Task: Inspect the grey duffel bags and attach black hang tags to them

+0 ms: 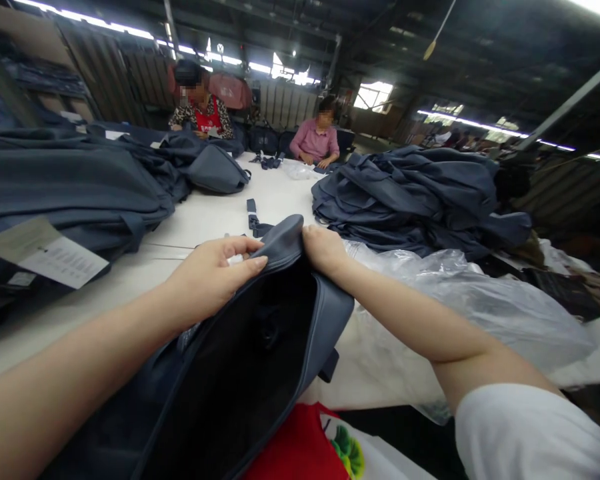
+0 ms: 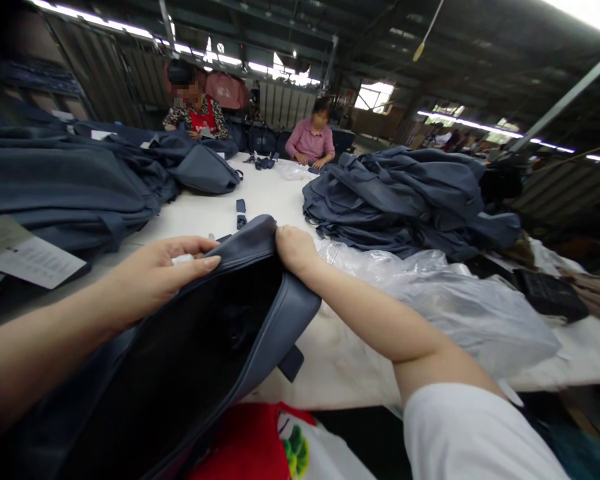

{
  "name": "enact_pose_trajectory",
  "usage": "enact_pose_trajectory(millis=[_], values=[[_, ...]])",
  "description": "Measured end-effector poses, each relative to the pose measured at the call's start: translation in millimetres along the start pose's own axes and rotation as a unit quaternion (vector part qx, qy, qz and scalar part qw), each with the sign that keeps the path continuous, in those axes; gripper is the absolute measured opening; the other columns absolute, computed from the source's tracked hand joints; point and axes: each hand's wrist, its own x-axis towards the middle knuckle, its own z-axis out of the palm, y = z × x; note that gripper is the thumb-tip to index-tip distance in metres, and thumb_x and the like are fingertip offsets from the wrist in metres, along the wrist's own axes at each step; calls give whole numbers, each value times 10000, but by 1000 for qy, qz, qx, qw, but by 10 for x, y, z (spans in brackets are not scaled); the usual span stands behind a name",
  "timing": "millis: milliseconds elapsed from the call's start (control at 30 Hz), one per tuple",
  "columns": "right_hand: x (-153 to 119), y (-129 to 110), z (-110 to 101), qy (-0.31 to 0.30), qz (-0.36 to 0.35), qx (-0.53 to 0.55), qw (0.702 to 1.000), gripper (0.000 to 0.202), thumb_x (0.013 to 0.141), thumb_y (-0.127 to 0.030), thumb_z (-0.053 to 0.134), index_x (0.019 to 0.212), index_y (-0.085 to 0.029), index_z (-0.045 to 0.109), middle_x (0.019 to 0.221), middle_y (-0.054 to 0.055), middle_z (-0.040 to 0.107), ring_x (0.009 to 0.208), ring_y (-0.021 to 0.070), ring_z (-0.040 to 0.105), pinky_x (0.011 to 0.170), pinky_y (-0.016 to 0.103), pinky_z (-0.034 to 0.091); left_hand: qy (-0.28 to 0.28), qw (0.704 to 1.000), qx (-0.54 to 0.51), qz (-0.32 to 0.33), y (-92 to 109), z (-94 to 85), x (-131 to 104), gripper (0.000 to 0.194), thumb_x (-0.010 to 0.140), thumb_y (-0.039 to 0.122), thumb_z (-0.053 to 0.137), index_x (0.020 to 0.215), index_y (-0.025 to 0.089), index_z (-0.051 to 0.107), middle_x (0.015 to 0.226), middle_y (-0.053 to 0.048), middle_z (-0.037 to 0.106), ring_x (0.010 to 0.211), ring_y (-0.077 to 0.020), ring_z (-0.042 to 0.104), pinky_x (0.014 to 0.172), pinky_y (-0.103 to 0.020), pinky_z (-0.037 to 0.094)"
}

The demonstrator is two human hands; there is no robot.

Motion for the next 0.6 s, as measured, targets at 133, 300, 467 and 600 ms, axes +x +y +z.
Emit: enact_pose_trajectory(millis=[133, 300, 467, 600], values=[[61, 21, 36, -14, -11, -24, 1000, 301, 922, -200, 420, 1025, -114, 689, 1045, 185, 689, 985, 265, 653, 835, 312, 484, 4, 1000, 24, 10, 19, -44, 9, 391, 656, 409, 694, 962, 165, 696, 705, -9, 696, 602, -190, 628, 521, -237, 451], [22, -48, -16, 4, -32, -50, 998, 311, 912, -186, 412, 1030, -122, 693, 1062, 189, 677, 1005, 276, 635, 826, 321, 472, 12, 1000, 26, 12, 27, -146, 21, 415, 657, 428, 688, 988, 178, 696, 715, -6, 706, 622, -194, 635, 522, -239, 452], [-50, -59, -113, 14, -47, -49, 998, 265, 895, -220, 472, 990, -167, 714, 1029, 139, 699, 960, 254, 640, 765, 297, 458, 50, 998, 14, 33, -5, -248, 61, 392, 671, 406, 672, 984, 173, 701, 690, -11, 704, 607, -187, 634, 514, -236, 441], [-71, 62, -219, 9, -29, 63, 998, 174, 836, -294, 610, 906, -198, 735, 873, 61, 724, 795, 200, 640, 675, 264, 435, 35, 998, 15, 46, -27, -256, 76, 359, 686, 399, 656, 964, 177, 705, 687, -9, 702, 599, -182, 632, 518, -239, 443]])
